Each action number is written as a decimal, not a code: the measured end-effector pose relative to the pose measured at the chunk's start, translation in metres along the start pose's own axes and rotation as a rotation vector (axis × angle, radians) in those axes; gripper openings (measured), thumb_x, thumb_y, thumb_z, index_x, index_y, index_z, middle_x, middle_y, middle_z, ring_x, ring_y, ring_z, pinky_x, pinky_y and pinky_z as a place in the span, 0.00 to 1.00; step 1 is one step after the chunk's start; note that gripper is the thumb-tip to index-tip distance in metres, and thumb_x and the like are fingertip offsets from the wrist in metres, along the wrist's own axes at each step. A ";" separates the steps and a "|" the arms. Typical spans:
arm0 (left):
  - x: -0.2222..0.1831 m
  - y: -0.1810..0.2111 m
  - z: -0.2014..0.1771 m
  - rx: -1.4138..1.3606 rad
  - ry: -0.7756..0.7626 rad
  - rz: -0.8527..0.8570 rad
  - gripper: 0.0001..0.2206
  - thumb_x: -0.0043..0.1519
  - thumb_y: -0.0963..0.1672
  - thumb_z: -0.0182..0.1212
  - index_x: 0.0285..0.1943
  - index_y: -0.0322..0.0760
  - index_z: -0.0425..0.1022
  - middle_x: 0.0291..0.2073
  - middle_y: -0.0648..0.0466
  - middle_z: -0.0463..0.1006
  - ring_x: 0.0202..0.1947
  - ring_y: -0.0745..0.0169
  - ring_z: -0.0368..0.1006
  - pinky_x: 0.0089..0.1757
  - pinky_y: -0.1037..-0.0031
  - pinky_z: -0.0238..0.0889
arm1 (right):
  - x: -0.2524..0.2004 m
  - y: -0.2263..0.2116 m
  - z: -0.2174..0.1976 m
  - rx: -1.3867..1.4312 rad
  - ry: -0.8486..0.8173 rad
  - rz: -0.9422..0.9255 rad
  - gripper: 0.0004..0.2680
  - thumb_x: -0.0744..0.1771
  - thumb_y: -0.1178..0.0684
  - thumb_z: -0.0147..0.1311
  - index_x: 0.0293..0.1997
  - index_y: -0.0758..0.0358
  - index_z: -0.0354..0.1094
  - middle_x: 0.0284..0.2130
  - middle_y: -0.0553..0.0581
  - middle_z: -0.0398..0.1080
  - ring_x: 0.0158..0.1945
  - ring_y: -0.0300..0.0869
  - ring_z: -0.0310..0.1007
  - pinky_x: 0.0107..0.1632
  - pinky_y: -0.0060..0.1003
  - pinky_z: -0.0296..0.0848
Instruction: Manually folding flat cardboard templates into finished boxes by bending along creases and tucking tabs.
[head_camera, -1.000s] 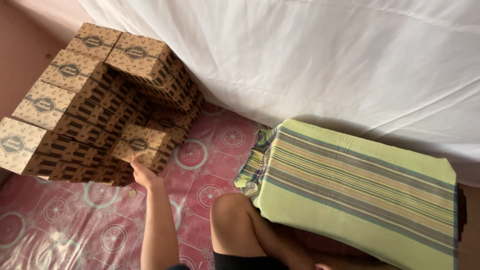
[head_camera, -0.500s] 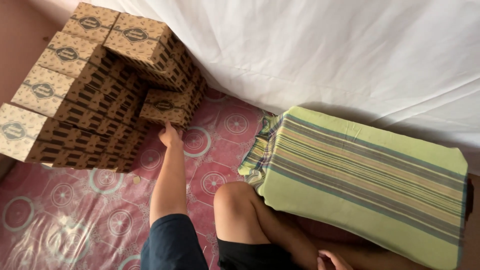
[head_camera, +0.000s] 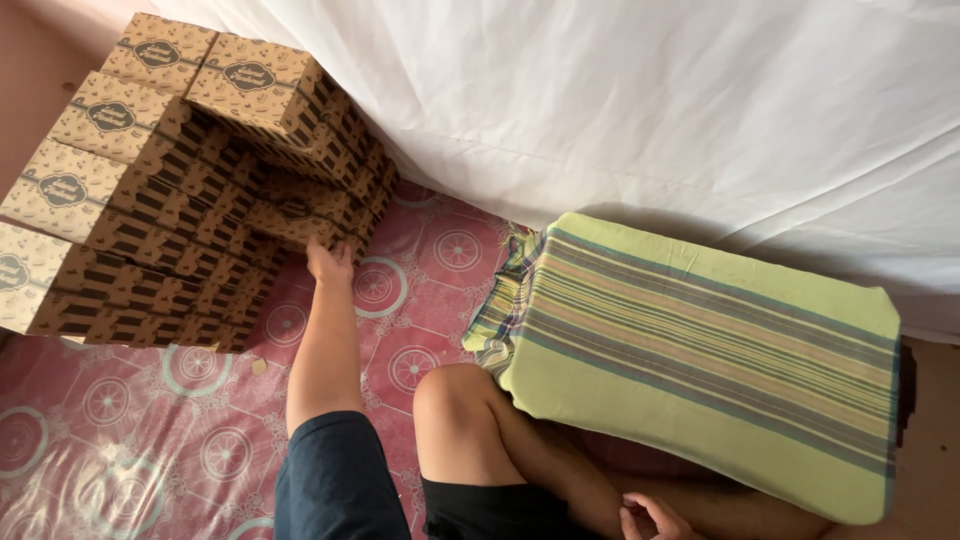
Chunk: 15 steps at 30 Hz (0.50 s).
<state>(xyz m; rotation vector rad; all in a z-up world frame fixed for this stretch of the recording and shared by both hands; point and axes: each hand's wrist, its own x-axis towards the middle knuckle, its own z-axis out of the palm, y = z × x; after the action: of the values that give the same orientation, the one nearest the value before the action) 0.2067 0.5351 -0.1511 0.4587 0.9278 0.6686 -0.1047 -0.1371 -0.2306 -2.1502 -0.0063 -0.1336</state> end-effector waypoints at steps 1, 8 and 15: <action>-0.001 0.000 0.000 0.027 -0.016 0.015 0.35 0.64 0.50 0.59 0.77 0.28 0.52 0.72 0.34 0.54 0.70 0.40 0.58 0.66 0.61 0.59 | 0.002 0.000 -0.002 -0.005 0.001 -0.022 0.10 0.54 0.59 0.66 0.35 0.57 0.79 0.25 0.48 0.81 0.24 0.33 0.79 0.32 0.24 0.79; -0.030 -0.068 -0.061 0.281 -0.156 0.016 0.35 0.59 0.52 0.67 0.68 0.24 0.63 0.59 0.34 0.69 0.56 0.47 0.74 0.52 0.68 0.74 | 0.013 -0.031 -0.025 -0.101 -0.106 0.009 0.11 0.57 0.52 0.66 0.41 0.54 0.78 0.31 0.46 0.82 0.31 0.37 0.81 0.37 0.29 0.79; -0.181 -0.098 -0.150 1.427 -0.702 -0.235 0.22 0.65 0.49 0.59 0.58 0.24 0.78 0.49 0.41 0.82 0.48 0.51 0.76 0.50 0.64 0.68 | 0.023 -0.053 -0.148 -0.012 -0.338 0.185 0.09 0.61 0.52 0.60 0.41 0.58 0.79 0.32 0.50 0.84 0.31 0.39 0.80 0.37 0.31 0.78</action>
<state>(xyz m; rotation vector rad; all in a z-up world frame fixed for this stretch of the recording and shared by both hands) 0.0349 0.3508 -0.1880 1.6788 0.6227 -0.4964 -0.0989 -0.2327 -0.1032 -2.1491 -0.0018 0.3377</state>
